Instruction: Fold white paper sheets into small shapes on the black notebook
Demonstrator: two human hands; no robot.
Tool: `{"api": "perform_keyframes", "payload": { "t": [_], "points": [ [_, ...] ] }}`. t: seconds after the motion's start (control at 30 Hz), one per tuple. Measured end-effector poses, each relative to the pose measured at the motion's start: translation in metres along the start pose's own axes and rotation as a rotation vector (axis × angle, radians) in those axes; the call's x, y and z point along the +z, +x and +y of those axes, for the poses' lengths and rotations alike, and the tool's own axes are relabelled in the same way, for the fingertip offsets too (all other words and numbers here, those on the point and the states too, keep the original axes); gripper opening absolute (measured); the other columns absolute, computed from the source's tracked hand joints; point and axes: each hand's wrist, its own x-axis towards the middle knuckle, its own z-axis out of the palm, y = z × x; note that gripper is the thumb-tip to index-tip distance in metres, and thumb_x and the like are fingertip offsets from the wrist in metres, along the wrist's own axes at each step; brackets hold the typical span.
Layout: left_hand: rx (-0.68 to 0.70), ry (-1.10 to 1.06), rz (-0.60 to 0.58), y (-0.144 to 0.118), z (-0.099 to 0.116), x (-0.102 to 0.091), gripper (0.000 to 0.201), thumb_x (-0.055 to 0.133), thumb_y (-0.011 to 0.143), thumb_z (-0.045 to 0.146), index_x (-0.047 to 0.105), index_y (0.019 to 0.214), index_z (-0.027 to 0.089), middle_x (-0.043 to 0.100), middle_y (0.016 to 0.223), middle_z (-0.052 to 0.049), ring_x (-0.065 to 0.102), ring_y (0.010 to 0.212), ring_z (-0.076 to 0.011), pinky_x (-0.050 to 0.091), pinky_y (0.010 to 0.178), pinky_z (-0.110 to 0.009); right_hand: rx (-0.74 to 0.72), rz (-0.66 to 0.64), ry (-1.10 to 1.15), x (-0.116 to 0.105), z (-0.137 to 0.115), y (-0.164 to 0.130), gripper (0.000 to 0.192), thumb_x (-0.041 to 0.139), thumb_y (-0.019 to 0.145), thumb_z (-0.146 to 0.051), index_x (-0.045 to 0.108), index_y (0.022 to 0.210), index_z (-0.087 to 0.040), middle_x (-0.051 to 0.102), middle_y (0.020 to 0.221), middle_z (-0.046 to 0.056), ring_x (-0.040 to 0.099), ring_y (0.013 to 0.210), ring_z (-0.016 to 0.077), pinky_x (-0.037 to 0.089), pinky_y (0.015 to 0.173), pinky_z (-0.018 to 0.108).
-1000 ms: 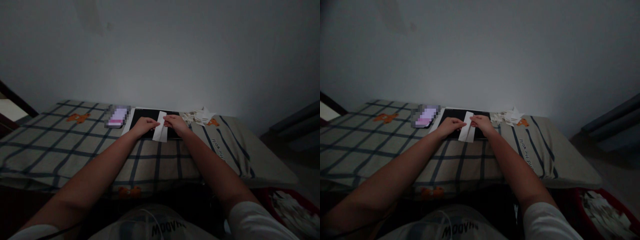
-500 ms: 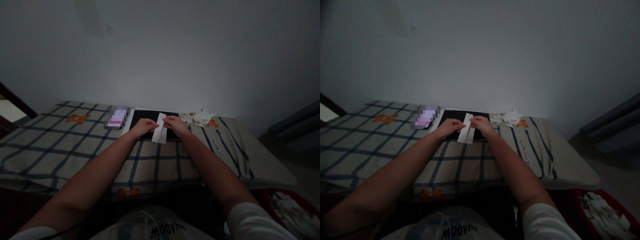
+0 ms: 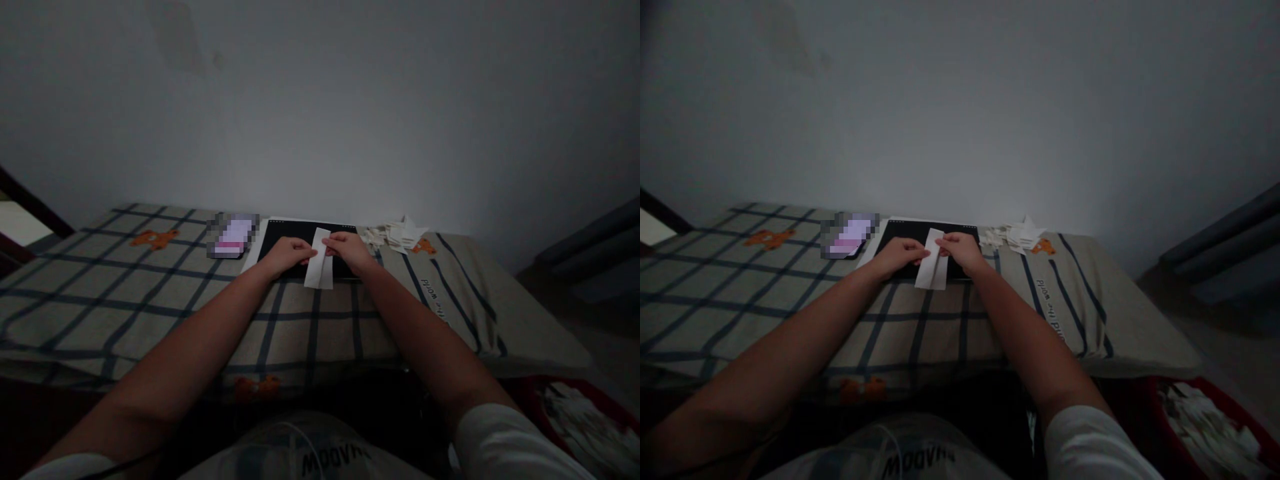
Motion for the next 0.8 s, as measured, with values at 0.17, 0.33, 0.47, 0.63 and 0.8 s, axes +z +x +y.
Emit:
{"api": "perform_keyframes", "payload": {
  "t": [0.17,0.33,0.47,0.63,0.8],
  "points": [
    [-0.005,-0.119,0.084,0.0021,-0.0014,-0.0004,0.032,0.071,0.063,0.043,0.069,0.074,0.013,0.061,0.059,-0.002,0.049,0.054,-0.0097,0.037,0.054,-0.024,0.026,-0.035,0.018,0.0023,0.0003,-0.0012,0.019,0.073,0.063,-0.029,0.062,0.065,-0.013,0.059,0.061,-0.002,0.055,0.056,0.0071,0.048,0.059,0.022],
    [0.013,-0.210,0.102,0.0047,-0.0043,-0.0022,0.030,0.074,0.060,0.039,0.069,0.073,0.012,0.063,0.064,-0.003,0.049,0.055,-0.0092,0.039,0.057,-0.025,0.064,-0.030,0.048,0.0036,0.0011,-0.0019,0.013,0.072,0.065,-0.022,0.064,0.069,-0.012,0.063,0.065,0.000,0.056,0.057,0.0075,0.049,0.060,0.022],
    [0.015,-0.227,0.103,0.0054,-0.0059,-0.0022,0.027,0.075,0.060,0.035,0.069,0.072,0.012,0.063,0.065,-0.003,0.050,0.056,-0.0087,0.039,0.058,-0.025,0.102,-0.018,0.124,0.0050,-0.0022,-0.0042,0.010,0.070,0.069,-0.019,0.064,0.073,-0.013,0.064,0.068,0.001,0.059,0.060,0.0081,0.051,0.064,0.023],
    [-0.055,-0.272,0.097,0.0057,-0.0068,-0.0005,0.026,0.075,0.060,0.033,0.070,0.073,0.012,0.065,0.067,-0.004,0.052,0.057,-0.0089,0.041,0.060,-0.025,0.104,-0.002,0.103,0.0047,-0.0017,-0.0044,0.010,0.070,0.069,-0.019,0.063,0.070,-0.013,0.064,0.065,0.001,0.059,0.059,0.0082,0.051,0.065,0.024],
    [-0.047,-0.259,0.137,0.0064,-0.0063,-0.0014,0.027,0.075,0.060,0.035,0.071,0.076,0.013,0.066,0.069,-0.004,0.051,0.057,-0.0090,0.042,0.059,-0.025,0.081,-0.028,0.082,0.0047,0.0020,-0.0034,0.012,0.072,0.067,-0.022,0.064,0.069,-0.013,0.064,0.066,0.001,0.059,0.060,0.0083,0.051,0.065,0.024]
  ]
}}
